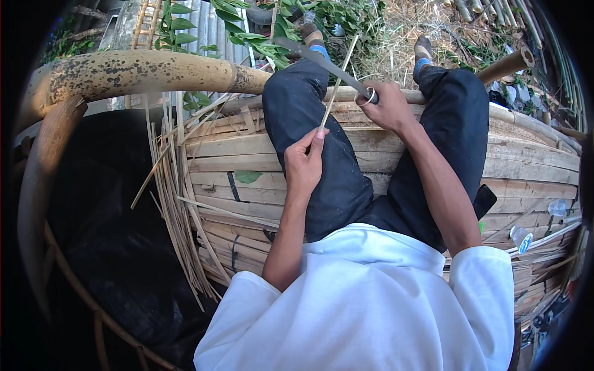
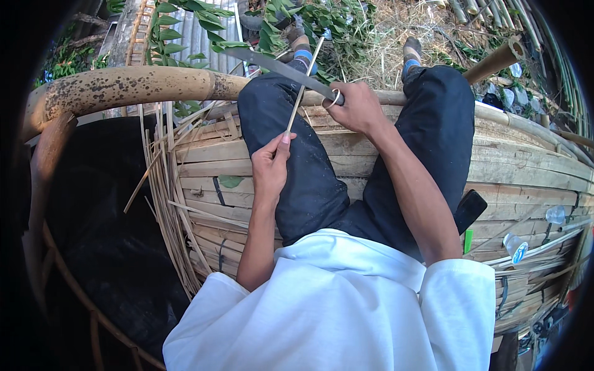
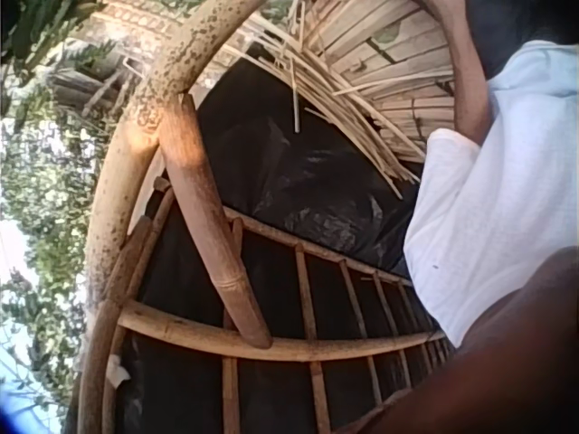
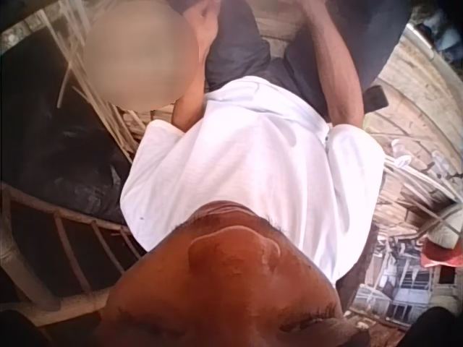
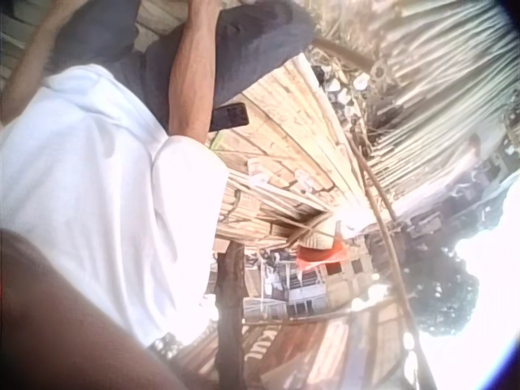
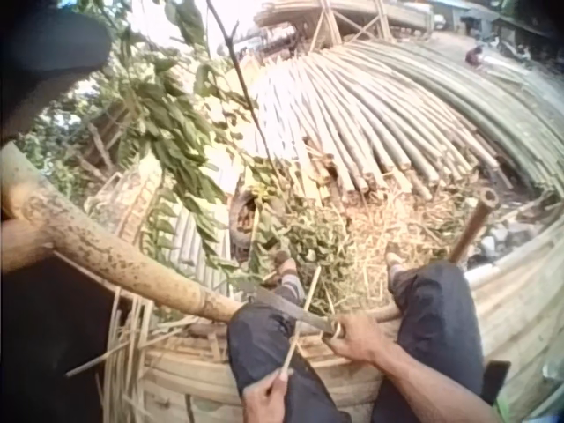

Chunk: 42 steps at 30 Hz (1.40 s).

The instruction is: The person whittles and thins a bamboo stick using a machete while seated on a bamboo platform.

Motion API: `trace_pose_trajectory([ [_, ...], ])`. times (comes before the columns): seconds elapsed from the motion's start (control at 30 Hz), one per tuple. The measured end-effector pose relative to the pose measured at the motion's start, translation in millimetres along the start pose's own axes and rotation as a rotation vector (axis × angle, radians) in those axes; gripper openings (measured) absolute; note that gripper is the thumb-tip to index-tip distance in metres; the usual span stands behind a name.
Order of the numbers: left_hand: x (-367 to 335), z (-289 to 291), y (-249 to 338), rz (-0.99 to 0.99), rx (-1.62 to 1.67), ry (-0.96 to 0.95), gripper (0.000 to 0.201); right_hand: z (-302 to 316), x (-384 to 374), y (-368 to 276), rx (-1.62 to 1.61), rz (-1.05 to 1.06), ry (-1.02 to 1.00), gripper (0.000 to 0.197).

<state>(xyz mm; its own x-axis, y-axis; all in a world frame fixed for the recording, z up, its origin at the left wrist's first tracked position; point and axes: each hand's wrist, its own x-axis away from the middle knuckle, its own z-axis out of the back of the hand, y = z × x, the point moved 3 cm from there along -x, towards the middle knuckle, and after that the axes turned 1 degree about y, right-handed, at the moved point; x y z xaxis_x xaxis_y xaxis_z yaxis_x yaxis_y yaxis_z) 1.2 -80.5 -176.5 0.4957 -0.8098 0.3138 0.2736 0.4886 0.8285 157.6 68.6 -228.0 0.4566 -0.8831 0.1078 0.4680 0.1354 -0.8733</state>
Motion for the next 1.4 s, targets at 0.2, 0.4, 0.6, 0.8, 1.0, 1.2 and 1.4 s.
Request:
trace_pose_trajectory([
  [0.2,-0.9,-1.4,1.1,0.005,0.018,-0.016,0.033,-14.7,13.2,-19.5,0.344,0.249,-0.207,0.028],
  [0.4,-1.6,0.1,3.0,0.014,-0.06,-0.036,0.032,-11.5,6.4,-18.3,0.439,0.156,-0.267,0.028],
  [0.6,-3.3,1.7,0.2,0.01,-0.064,-0.049,0.03,-8.4,2.0,-17.0,0.539,0.101,-0.218,0.026],
  [0.8,-3.7,2.9,-1.0,0.024,-0.043,-0.026,0.03,8.6,-10.9,2.7,0.602,0.036,-0.175,0.027],
  [1.0,5.2,9.5,-1.4,0.037,-0.044,-0.06,0.031,48.4,-39.5,71.1,0.246,-0.525,0.066,0.035],
  [1.2,4.9,6.5,-0.7,0.011,0.014,0.01,0.033,37.0,-33.0,64.6,-1.12,-0.669,0.282,0.022],
  [1.4,0.7,3.1,1.4,-0.006,0.003,0.0,0.032,14.3,-13.3,19.0,-0.072,-0.043,0.135,0.019],
])
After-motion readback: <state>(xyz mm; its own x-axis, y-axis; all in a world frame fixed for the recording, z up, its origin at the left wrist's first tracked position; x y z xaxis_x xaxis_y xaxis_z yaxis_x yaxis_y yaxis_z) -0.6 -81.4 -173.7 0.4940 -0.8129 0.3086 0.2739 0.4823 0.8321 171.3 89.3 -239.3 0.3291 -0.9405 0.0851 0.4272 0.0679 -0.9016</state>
